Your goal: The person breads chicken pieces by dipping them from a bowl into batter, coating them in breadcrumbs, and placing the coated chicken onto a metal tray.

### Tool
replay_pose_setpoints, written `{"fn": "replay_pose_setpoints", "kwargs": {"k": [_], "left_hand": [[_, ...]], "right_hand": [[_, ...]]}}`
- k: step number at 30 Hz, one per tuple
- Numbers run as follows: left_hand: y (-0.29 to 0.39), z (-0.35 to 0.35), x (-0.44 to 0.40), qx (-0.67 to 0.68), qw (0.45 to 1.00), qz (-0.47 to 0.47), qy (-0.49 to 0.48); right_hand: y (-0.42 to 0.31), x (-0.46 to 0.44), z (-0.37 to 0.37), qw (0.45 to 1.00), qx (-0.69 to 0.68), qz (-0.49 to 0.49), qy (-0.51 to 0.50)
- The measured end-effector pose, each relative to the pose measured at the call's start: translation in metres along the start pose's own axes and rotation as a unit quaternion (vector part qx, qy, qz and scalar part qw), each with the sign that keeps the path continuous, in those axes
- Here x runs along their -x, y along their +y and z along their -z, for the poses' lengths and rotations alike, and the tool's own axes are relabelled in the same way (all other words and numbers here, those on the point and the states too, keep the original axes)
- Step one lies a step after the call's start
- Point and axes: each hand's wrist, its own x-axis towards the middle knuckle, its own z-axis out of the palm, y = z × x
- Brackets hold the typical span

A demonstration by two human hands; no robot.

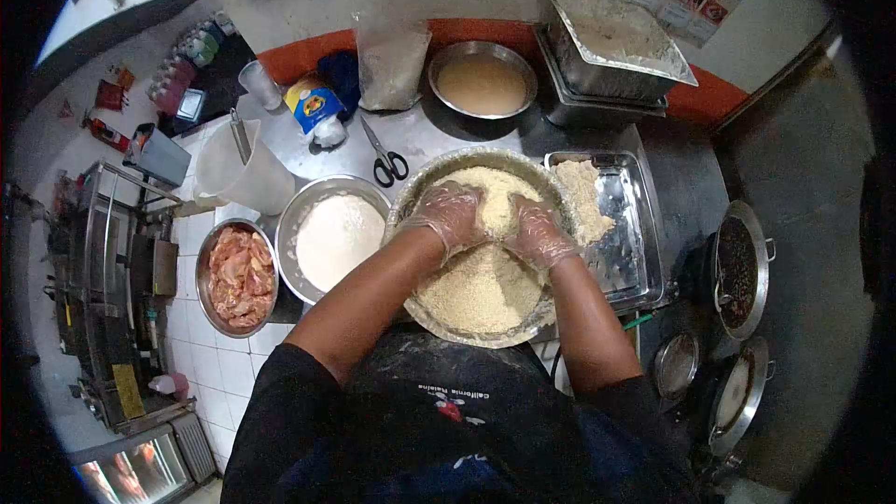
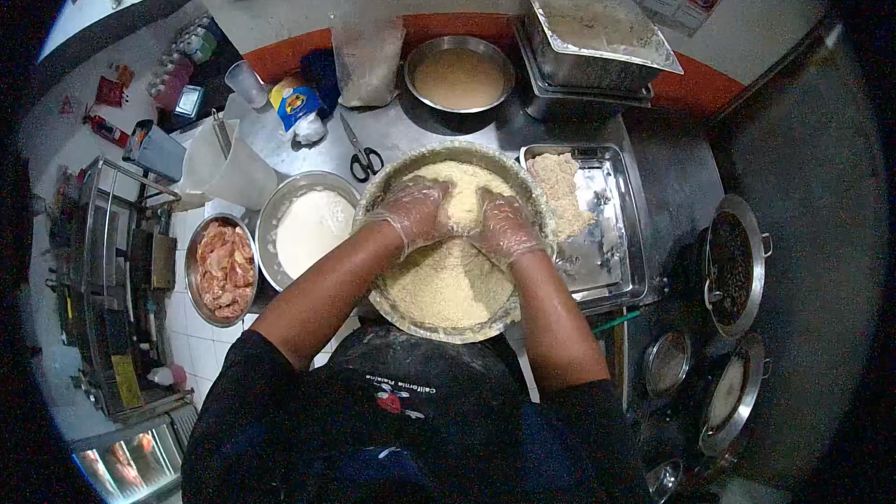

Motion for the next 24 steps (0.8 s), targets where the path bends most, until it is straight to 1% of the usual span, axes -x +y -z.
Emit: {"fn": "replay_pose_setpoints", "kwargs": {"k": [1,2,3,4,5,6,7,8,9,10,11,12,13,14,15,17,18,20,21,22,23,24], "left_hand": [[-0.003,-0.002,-0.002,-0.002,1.000,-0.001,-0.001],[-0.007,-0.008,-0.005,0.026,0.996,-0.019,-0.082],[-0.013,-0.015,-0.009,0.053,0.985,-0.037,-0.162],[-0.022,-0.019,-0.012,0.089,0.969,-0.064,-0.222],[-0.029,-0.026,-0.015,0.088,0.969,-0.065,-0.222],[-0.036,-0.033,-0.017,0.106,0.964,-0.074,-0.232],[-0.042,-0.038,-0.016,0.125,0.958,-0.081,-0.243],[-0.050,-0.041,-0.014,0.168,0.964,-0.084,-0.190],[-0.052,-0.043,-0.014,0.168,0.963,-0.083,-0.194],[-0.049,-0.037,-0.012,0.147,0.981,-0.001,-0.127],[-0.043,-0.033,-0.004,0.123,0.989,0.058,-0.060],[-0.032,-0.020,0.007,0.106,0.987,0.119,0.007],[-0.024,-0.020,0.018,0.106,0.987,0.119,0.007],[-0.019,-0.023,0.028,0.038,0.990,0.135,-0.021],[-0.012,-0.025,0.041,-0.031,0.987,0.150,-0.052],[0.020,-0.016,0.075,-0.104,0.982,0.124,-0.101],[0.023,-0.025,0.078,-0.103,0.981,0.124,-0.103],[0.023,-0.043,0.079,-0.021,0.983,0.141,-0.117],[0.023,-0.044,0.077,-0.020,0.983,0.142,-0.118],[0.021,-0.042,0.071,0.042,0.976,0.169,-0.131],[0.020,-0.041,0.066,0.104,0.965,0.194,-0.145],[0.016,-0.045,0.064,0.104,0.965,0.194,-0.144]], "right_hand": [[-0.007,0.003,0.006,0.995,-0.031,-0.057,-0.070],[0.015,-0.002,-0.016,0.991,-0.117,0.026,-0.065],[0.019,0.001,-0.022,0.991,-0.118,0.025,-0.065],[0.021,0.003,-0.024,0.981,-0.145,0.028,-0.125],[0.022,0.003,-0.026,0.968,-0.170,0.032,-0.184],[0.010,0.013,-0.010,0.949,-0.235,0.016,-0.209],[0.008,0.014,-0.013,0.948,-0.237,0.015,-0.211],[0.007,0.015,-0.016,0.960,-0.241,-0.011,-0.141],[0.007,0.018,-0.020,0.966,-0.245,-0.039,-0.070],[0.014,0.011,-0.034,0.966,-0.253,-0.047,-0.015],[0.024,0.010,-0.043,0.966,-0.254,-0.048,-0.016],[0.023,0.014,-0.041,0.999,-0.037,-0.014,0.026],[0.016,0.019,-0.033,0.980,0.184,0.022,0.067],[0.009,0.031,-0.025,0.970,0.243,0.024,-0.016],[0.006,0.044,-0.029,0.970,0.242,0.024,-0.017],[-0.001,0.068,-0.041,0.969,0.225,-0.027,-0.094],[-0.006,0.070,-0.043,0.969,0.224,-0.027,-0.096],[-0.018,0.073,-0.043,0.978,0.083,-0.120,-0.149],[-0.023,0.075,-0.040,0.978,0.083,-0.119,-0.150],[-0.028,0.075,-0.034,0.979,-0.016,-0.158,-0.130],[-0.030,0.075,-0.031,0.968,-0.115,-0.195,-0.109],[-0.020,0.074,-0.040,0.968,-0.114,-0.195,-0.109]]}}
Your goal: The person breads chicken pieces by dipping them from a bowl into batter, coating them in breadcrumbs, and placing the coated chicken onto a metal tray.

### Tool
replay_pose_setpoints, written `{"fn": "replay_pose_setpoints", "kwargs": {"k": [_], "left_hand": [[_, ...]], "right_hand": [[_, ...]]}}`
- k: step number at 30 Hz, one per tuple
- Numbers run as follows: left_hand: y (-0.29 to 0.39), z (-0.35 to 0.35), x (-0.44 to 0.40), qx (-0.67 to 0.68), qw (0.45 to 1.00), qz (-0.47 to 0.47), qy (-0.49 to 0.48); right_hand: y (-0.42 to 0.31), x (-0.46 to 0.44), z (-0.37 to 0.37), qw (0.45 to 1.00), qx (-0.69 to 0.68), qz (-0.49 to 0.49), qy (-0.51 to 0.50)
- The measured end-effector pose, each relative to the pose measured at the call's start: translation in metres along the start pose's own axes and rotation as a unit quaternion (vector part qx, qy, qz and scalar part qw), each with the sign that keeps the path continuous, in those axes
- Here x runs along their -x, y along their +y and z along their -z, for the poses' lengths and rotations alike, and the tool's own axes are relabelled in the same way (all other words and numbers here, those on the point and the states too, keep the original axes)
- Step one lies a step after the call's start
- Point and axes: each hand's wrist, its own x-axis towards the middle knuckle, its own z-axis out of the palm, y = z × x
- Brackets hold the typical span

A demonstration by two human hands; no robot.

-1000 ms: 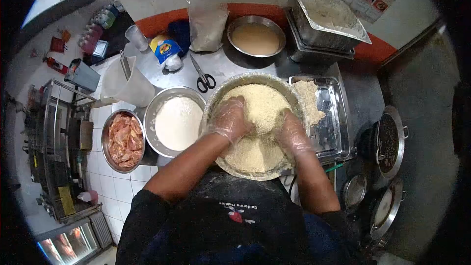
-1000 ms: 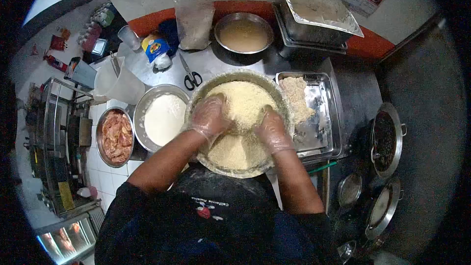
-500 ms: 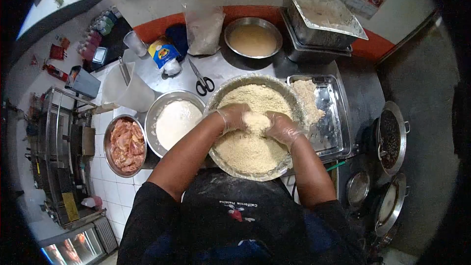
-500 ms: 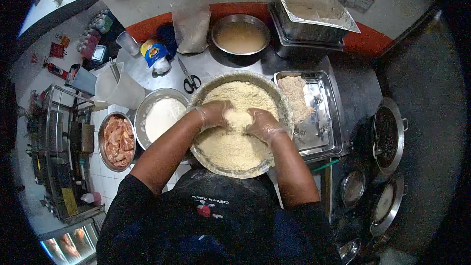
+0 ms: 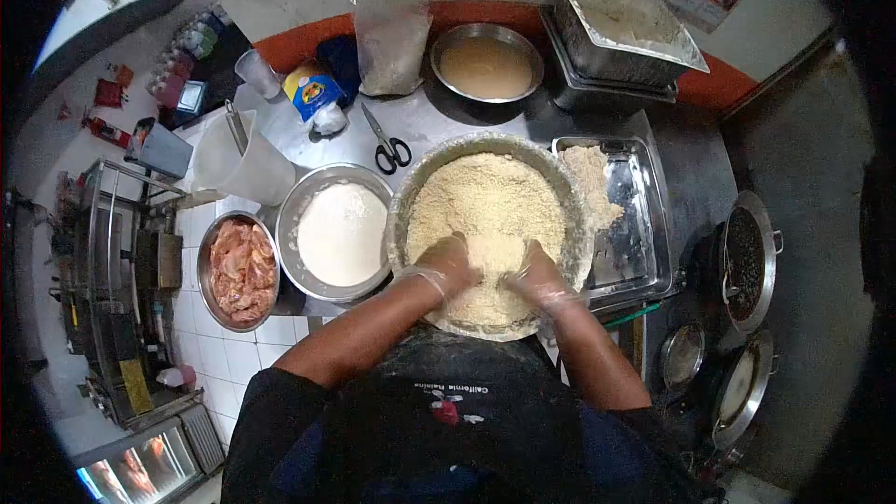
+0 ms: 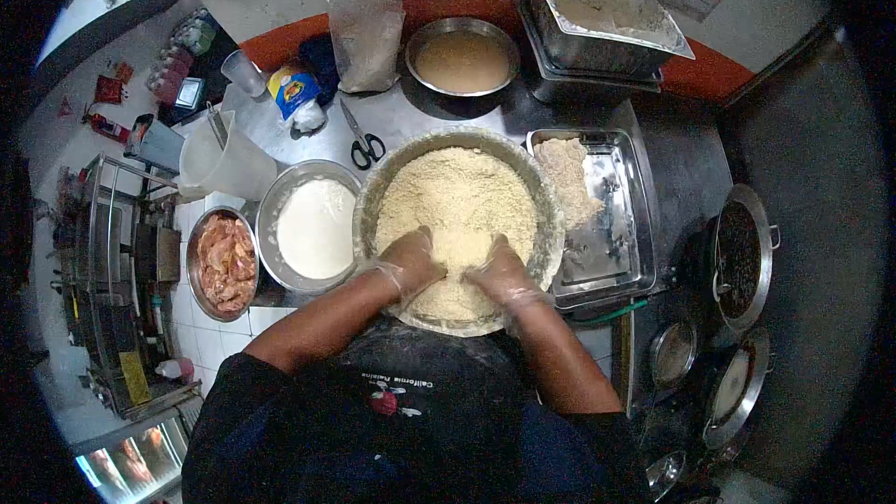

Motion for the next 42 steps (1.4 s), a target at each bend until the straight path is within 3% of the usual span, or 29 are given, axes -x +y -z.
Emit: {"fn": "replay_pose_setpoints", "kwargs": {"k": [2,3,5,6,7,9,10,14,15,17,18,19,20,22,26,30,33,38,41,42], "left_hand": [[-0.008,-0.004,-0.010,0.186,0.978,-0.080,0.046],[-0.005,0.000,-0.007,0.186,0.978,-0.079,0.045],[0.008,0.017,0.012,0.081,0.961,-0.161,0.209],[0.017,0.033,0.020,-0.029,0.976,-0.149,0.155],[0.012,0.024,0.014,-0.027,0.976,-0.150,0.153],[-0.004,-0.001,-0.002,-0.170,0.928,-0.270,0.189],[0.003,0.010,0.004,-0.221,0.945,-0.225,0.089],[-0.005,0.008,-0.002,-0.279,0.935,-0.206,0.073],[-0.004,0.007,-0.003,-0.278,0.935,-0.206,0.077],[0.004,0.013,-0.001,-0.283,0.932,-0.209,0.091],[0.013,0.021,0.007,-0.311,0.930,-0.192,0.043],[0.018,0.029,0.009,-0.338,0.925,-0.172,-0.001],[0.011,0.019,0.012,-0.321,0.929,-0.180,0.041],[0.009,0.020,0.019,-0.288,0.942,-0.168,0.032],[-0.001,0.011,0.017,-0.282,0.944,-0.170,0.029],[-0.005,0.012,0.012,-0.291,0.942,-0.164,0.023],[0.000,0.010,0.013,-0.310,0.937,-0.157,0.020],[0.006,0.023,0.010,-0.324,0.934,-0.148,-0.011],[0.004,0.027,0.009,-0.285,0.946,-0.154,0.012],[0.006,0.031,0.014,-0.273,0.950,-0.149,-0.004]], "right_hand": [[0.029,-0.022,-0.014,0.948,-0.295,0.110,0.055],[0.021,-0.014,-0.007,0.948,-0.295,0.110,0.054],[-0.002,0.010,0.017,0.952,-0.137,0.210,0.175],[0.000,0.008,0.021,0.938,-0.020,0.287,0.196],[-0.011,0.005,0.028,0.938,-0.019,0.284,0.196],[-0.038,0.002,0.039,0.962,0.195,0.180,-0.061],[-0.027,-0.010,0.014,0.936,0.260,0.236,0.018],[-0.019,-0.031,-0.022,0.931,0.303,0.198,0.037],[-0.035,-0.024,-0.013,0.932,0.303,0.197,0.030],[-0.088,-0.010,0.034,0.920,0.362,0.113,-0.102],[-0.094,-0.008,0.046,0.908,0.375,0.141,-0.120],[-0.093,-0.006,0.046,0.908,0.378,0.141,-0.113],[-0.091,-0.002,0.042,0.911,0.364,0.170,-0.094],[-0.082,-0.009,0.025,0.919,0.335,0.198,-0.067],[-0.092,-0.008,0.060,0.892,0.357,0.226,-0.160],[-0.058,-0.025,0.035,0.912,0.338,0.219,-0.080],[-0.090,0.017,0.074,0.915,0.350,0.162,-0.117],[-0.062,-0.012,0.045,0.910,0.355,0.202,-0.076],[-0.087,0.001,0.063,0.926,0.328,0.175,-0.067],[-0.086,-0.001,0.055,0.929,0.295,0.222,-0.026]]}}
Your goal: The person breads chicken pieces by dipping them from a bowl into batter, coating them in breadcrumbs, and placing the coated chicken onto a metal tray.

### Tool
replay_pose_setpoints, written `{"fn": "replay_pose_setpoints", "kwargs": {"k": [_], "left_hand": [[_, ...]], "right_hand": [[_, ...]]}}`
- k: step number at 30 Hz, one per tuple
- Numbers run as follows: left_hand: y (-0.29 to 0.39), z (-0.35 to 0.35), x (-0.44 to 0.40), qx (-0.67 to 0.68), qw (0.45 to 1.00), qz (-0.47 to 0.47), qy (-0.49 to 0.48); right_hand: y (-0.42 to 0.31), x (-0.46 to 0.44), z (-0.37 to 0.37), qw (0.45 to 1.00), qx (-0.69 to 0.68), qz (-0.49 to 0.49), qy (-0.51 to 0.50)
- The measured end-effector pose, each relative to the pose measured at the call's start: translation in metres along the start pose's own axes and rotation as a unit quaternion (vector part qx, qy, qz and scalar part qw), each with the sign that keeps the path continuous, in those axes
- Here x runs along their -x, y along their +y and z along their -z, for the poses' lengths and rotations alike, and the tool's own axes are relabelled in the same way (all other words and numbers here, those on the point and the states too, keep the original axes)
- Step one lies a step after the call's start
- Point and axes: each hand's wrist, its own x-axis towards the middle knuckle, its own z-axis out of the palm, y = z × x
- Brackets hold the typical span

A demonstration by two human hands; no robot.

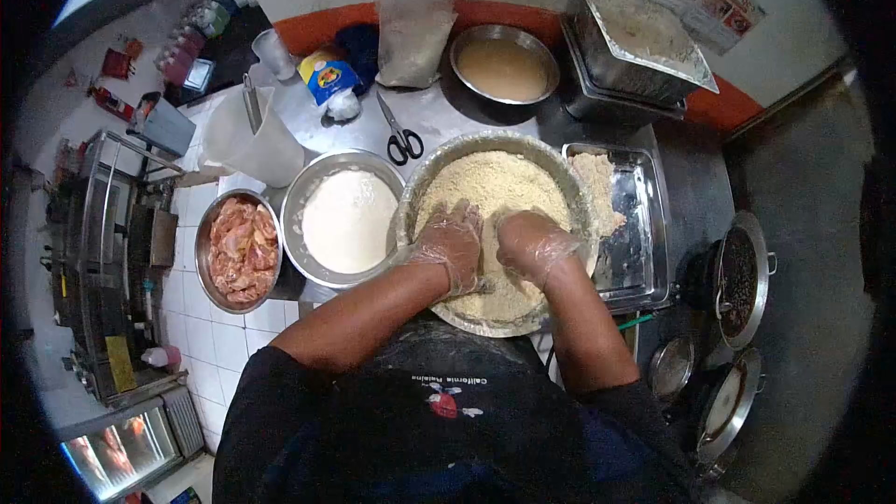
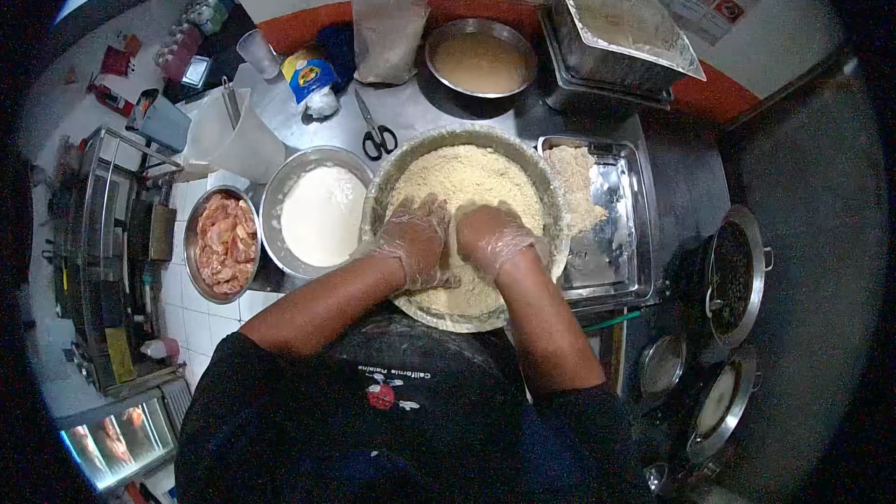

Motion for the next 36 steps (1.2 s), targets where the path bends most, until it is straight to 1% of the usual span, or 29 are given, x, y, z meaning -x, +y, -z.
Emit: {"fn": "replay_pose_setpoints", "kwargs": {"k": [1,3,4,5,7,8,9,11,12,13,15,16,17,18,19,20,21,22,23,25,26,27,28,29,31,32,33,35,36], "left_hand": [[0.003,0.001,0.004,0.013,1.000,-0.004,-0.018],[-0.001,-0.006,0.002,0.014,1.000,-0.004,0.018],[-0.001,-0.007,0.005,0.035,0.999,-0.005,0.027],[-0.002,-0.004,0.007,0.054,0.998,-0.006,0.038],[-0.010,0.015,0.007,0.064,0.998,0.007,0.025],[-0.012,0.017,0.009,0.083,0.996,0.017,-0.001],[-0.013,0.016,0.010,0.081,0.997,0.013,-0.008],[-0.019,0.007,-0.001,0.125,0.980,0.055,0.144],[-0.023,-0.026,-0.022,0.061,0.952,0.061,0.294],[-0.026,-0.018,-0.028,0.055,0.950,0.061,0.302],[-0.020,-0.016,-0.037,0.090,0.964,0.076,0.239],[-0.016,-0.010,-0.036,0.086,0.966,0.071,0.234],[-0.014,0.000,-0.040,0.125,0.971,0.078,0.188],[-0.012,0.007,-0.042,0.162,0.973,0.083,0.140],[-0.013,0.003,-0.049,0.151,0.975,0.076,0.143],[-0.017,-0.007,-0.062,0.164,0.974,0.063,0.143],[-0.022,-0.011,-0.070,0.179,0.973,0.050,0.141],[-0.024,-0.004,-0.067,0.217,0.967,0.022,0.129],[-0.025,0.002,-0.064,0.211,0.969,0.019,0.125],[-0.027,0.010,-0.060,0.162,0.973,-0.062,0.155],[-0.027,0.012,-0.055,0.166,0.961,-0.082,0.205],[-0.022,0.026,-0.045,0.159,0.963,-0.088,0.199],[-0.015,0.049,-0.029,0.147,0.966,-0.113,0.178],[-0.010,0.066,-0.017,0.135,0.969,-0.138,0.157],[-0.013,0.074,-0.010,0.153,0.966,-0.156,0.139],[-0.015,0.074,-0.008,0.211,0.950,-0.183,0.142],[-0.017,0.074,-0.006,0.269,0.929,-0.207,0.146],[-0.021,0.070,-0.004,0.271,0.921,-0.227,0.166],[-0.023,0.066,-0.006,0.316,0.904,-0.234,0.165]], "right_hand": [[-0.001,-0.007,-0.012,1.000,-0.002,-0.001,-0.003],[0.001,-0.026,-0.026,0.998,0.026,-0.008,-0.049],[-0.013,-0.009,0.014,0.990,0.065,0.013,-0.125],[-0.009,-0.003,0.011,0.990,0.062,0.011,-0.123],[0.010,0.004,0.002,0.999,0.040,0.020,-0.025],[0.022,-0.011,-0.031,0.998,0.017,-0.014,-0.056],[0.022,-0.005,-0.032,0.998,0.011,-0.017,-0.059],[0.029,0.000,-0.024,0.997,0.042,0.026,-0.056],[0.021,0.011,-0.008,0.995,0.027,-0.020,-0.091],[0.023,0.009,-0.010,0.996,0.030,-0.020,-0.081],[0.028,0.003,-0.047,0.999,0.018,0.001,-0.043],[0.026,-0.001,-0.055,0.999,0.033,-0.031,-0.023],[0.035,-0.002,-0.055,0.999,0.028,-0.035,-0.017],[0.038,0.003,-0.043,0.999,0.008,-0.024,-0.047],[0.042,0.008,-0.033,0.997,-0.011,-0.012,-0.073],[0.053,0.016,-0.043,0.997,-0.061,-0.036,-0.016],[0.059,0.029,-0.045,0.997,-0.065,-0.040,-0.007],[0.062,0.044,-0.044,0.985,-0.147,-0.015,0.089],[0.066,0.055,-0.046,0.956,-0.230,0.010,0.182],[0.079,0.056,-0.065,0.945,-0.253,-0.018,0.205],[0.088,0.054,-0.077,0.909,-0.318,0.029,0.268],[0.094,0.054,-0.085,0.862,-0.378,0.076,0.330],[0.087,0.056,-0.079,0.872,-0.329,0.057,0.359],[0.084,0.054,-0.076,0.868,-0.333,0.053,0.364],[0.077,0.050,-0.068,0.862,-0.361,0.101,0.341],[0.072,0.052,-0.063,0.846,-0.437,0.109,0.285],[0.074,0.045,-0.069,0.844,-0.439,0.109,0.289],[0.080,0.025,-0.084,0.749,-0.601,0.189,0.208],[0.074,0.025,-0.083,0.675,-0.698,0.186,0.153]]}}
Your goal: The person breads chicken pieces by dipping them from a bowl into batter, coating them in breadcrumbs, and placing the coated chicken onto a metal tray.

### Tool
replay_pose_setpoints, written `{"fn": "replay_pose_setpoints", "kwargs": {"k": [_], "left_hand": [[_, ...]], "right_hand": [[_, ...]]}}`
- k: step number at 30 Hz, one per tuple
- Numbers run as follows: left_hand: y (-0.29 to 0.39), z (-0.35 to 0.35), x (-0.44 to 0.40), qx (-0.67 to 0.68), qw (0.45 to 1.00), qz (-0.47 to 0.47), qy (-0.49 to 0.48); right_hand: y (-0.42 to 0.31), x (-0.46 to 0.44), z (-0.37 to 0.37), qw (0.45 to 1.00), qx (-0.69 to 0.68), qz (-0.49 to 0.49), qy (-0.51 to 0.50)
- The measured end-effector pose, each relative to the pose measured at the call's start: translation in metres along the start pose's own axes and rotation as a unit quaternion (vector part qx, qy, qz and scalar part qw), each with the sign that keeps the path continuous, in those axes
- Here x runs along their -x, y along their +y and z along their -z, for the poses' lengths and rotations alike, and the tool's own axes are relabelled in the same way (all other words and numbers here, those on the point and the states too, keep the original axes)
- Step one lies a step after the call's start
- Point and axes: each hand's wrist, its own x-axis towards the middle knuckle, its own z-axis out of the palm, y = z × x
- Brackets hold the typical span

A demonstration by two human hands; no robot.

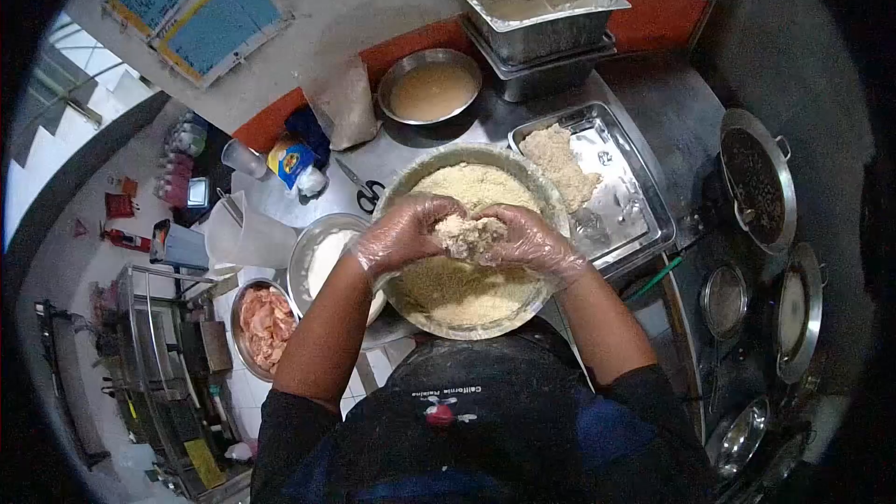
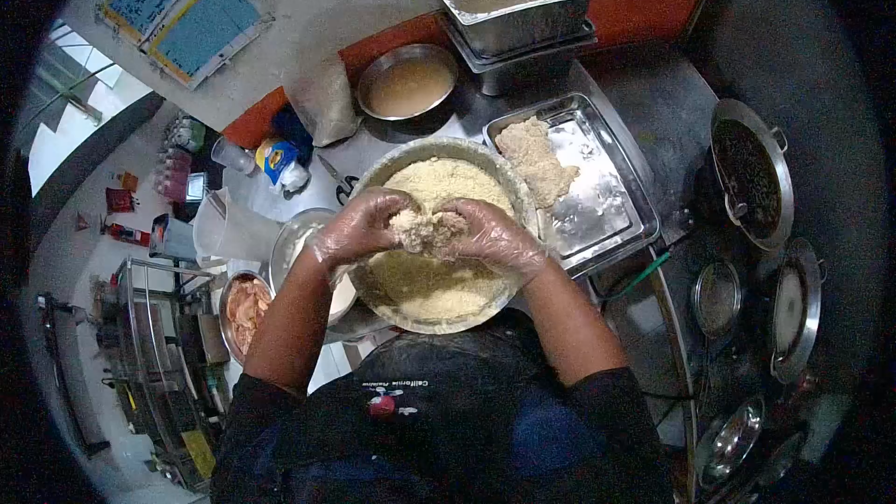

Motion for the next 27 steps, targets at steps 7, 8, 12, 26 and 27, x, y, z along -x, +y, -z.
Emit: {"fn": "replay_pose_setpoints", "kwargs": {"k": [7,8,12,26,27], "left_hand": [[-0.028,-0.035,0.032,0.145,0.969,0.174,0.097],[-0.040,-0.049,0.034,0.103,0.969,0.201,0.104],[-0.009,-0.051,0.040,-0.017,0.961,0.265,0.080],[-0.015,-0.052,0.080,0.221,0.953,0.186,0.087],[-0.020,-0.055,0.082,0.221,0.954,0.183,0.081]], "right_hand": [[-0.025,-0.002,-0.008,0.924,0.359,0.080,0.101],[-0.017,-0.008,-0.006,0.920,0.363,0.116,0.089],[-0.015,-0.018,-0.017,0.875,0.472,0.090,0.056],[-0.106,0.057,0.102,0.941,0.171,0.113,0.270],[-0.096,0.062,0.119,0.930,0.207,0.093,0.290]]}}
